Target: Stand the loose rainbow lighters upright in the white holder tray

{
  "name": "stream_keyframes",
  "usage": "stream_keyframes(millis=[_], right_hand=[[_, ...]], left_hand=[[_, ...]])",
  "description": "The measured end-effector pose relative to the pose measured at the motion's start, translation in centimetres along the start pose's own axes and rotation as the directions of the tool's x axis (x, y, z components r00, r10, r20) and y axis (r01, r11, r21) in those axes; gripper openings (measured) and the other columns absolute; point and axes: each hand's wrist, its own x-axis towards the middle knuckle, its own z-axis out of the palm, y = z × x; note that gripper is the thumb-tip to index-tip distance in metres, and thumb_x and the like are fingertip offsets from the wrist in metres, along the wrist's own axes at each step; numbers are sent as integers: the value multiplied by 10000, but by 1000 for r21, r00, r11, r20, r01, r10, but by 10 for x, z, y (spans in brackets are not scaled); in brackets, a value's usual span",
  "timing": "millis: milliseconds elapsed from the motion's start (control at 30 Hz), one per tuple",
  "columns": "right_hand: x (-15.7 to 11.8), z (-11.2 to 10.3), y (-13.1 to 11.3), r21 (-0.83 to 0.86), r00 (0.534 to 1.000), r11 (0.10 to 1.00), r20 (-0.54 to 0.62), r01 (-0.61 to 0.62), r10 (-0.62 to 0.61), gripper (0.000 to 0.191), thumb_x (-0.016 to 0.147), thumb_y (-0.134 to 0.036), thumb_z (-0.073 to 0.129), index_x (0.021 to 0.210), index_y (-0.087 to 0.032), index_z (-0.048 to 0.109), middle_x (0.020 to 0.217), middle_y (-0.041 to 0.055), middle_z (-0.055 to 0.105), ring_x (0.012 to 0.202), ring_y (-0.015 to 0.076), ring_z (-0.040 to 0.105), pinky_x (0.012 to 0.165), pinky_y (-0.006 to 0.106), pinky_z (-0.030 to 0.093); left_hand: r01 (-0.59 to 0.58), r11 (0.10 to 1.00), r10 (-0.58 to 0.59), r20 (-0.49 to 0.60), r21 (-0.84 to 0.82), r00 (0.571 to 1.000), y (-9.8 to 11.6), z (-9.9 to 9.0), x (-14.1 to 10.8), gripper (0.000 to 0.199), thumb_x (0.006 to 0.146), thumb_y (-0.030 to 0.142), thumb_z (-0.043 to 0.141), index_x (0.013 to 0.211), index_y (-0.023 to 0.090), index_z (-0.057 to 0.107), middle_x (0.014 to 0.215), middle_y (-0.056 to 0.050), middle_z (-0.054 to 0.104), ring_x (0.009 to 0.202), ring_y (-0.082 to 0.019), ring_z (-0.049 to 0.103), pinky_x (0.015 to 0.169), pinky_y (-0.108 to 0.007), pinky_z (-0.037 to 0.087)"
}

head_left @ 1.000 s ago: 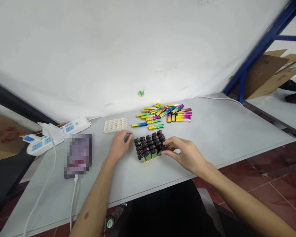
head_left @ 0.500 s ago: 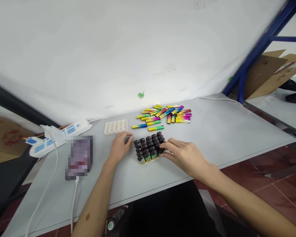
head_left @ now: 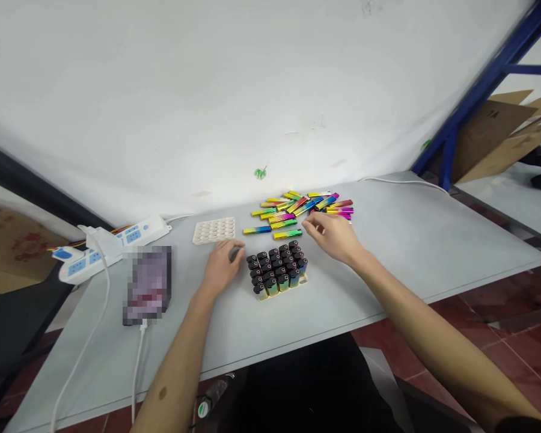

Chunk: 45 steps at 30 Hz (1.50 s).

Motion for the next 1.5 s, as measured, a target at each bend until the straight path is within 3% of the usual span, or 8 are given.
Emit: stream_keyframes(millis=[100,233,400,600,700,833,1200,1500], right_hand=[[13,26,25,-140,988,987,142,81,-61,236,911,-381,599,1037,-200,684,967,107,660,889,258,599,747,356,445],[8,42,37,-200,986,969,105,145,-126,247,906,-378,598,1027,-177,678,1049,149,580,1012,313,553,886,449,456],[4,33,37,270,997,963,-75,-10,32,218,882,-431,628,907,-216,604,1017,90,602,1001,260,577,903,432,476],[8,20,29,887,916,397,66,-236,397,397,858,-597,617,937,-284,384,627,-91,534,480,119,487,478,239,398],[8,19,25,920,892,259,167,-294,420,406,841,-628,632,910,-269,455,532,-115,370,376,67,236,393,204,175],[6,21,24,900,851,148,319,-410,416,581,877,-752,444,675,-210,492,476,-80,284,377,58,154,391,235,113],[6,29,26,873,793,74,399,-483,461,488,908,-548,431,542,-233,366,400,-77,213,355,69,102,363,234,89],[6,26,24,872,786,78,393,-483,477,539,899,-621,453,540,-228,367,415,-81,202,357,64,115,361,232,107]], left_hand=[[6,1000,-6,2,2,1000,1,-1,-1,184,915,302,499,991,233,651,1070,-62,721,1088,-256,618,999,-428,481],[9,1000,-9,7,2,1000,1,-1,0,189,919,312,493,995,238,650,1061,-59,721,1085,-255,619,992,-426,485],[12,1000,-12,1,1,1000,-1,1,0,190,916,307,491,996,243,650,1065,-57,723,1091,-256,618,998,-427,481],[14,1000,-14,10,3,1000,-1,0,0,195,916,317,490,1000,241,649,1059,-58,724,1098,-255,614,1001,-425,479],[14,1000,-14,10,4,1000,-1,-1,0,208,922,331,483,1006,238,648,1073,-59,722,1093,-251,617,1001,-421,479],[19,1000,-19,4,6,1000,-2,0,0,211,912,337,488,1005,245,653,1081,-56,724,1087,-250,624,999,-420,483],[32,999,-32,11,4,999,-1,-1,0,210,901,326,487,998,240,652,1077,-59,725,1095,-248,623,1007,-417,481],[36,999,-36,18,5,999,0,-1,0,218,908,330,482,1007,237,653,1076,-58,721,1099,-249,619,1003,-410,479]])
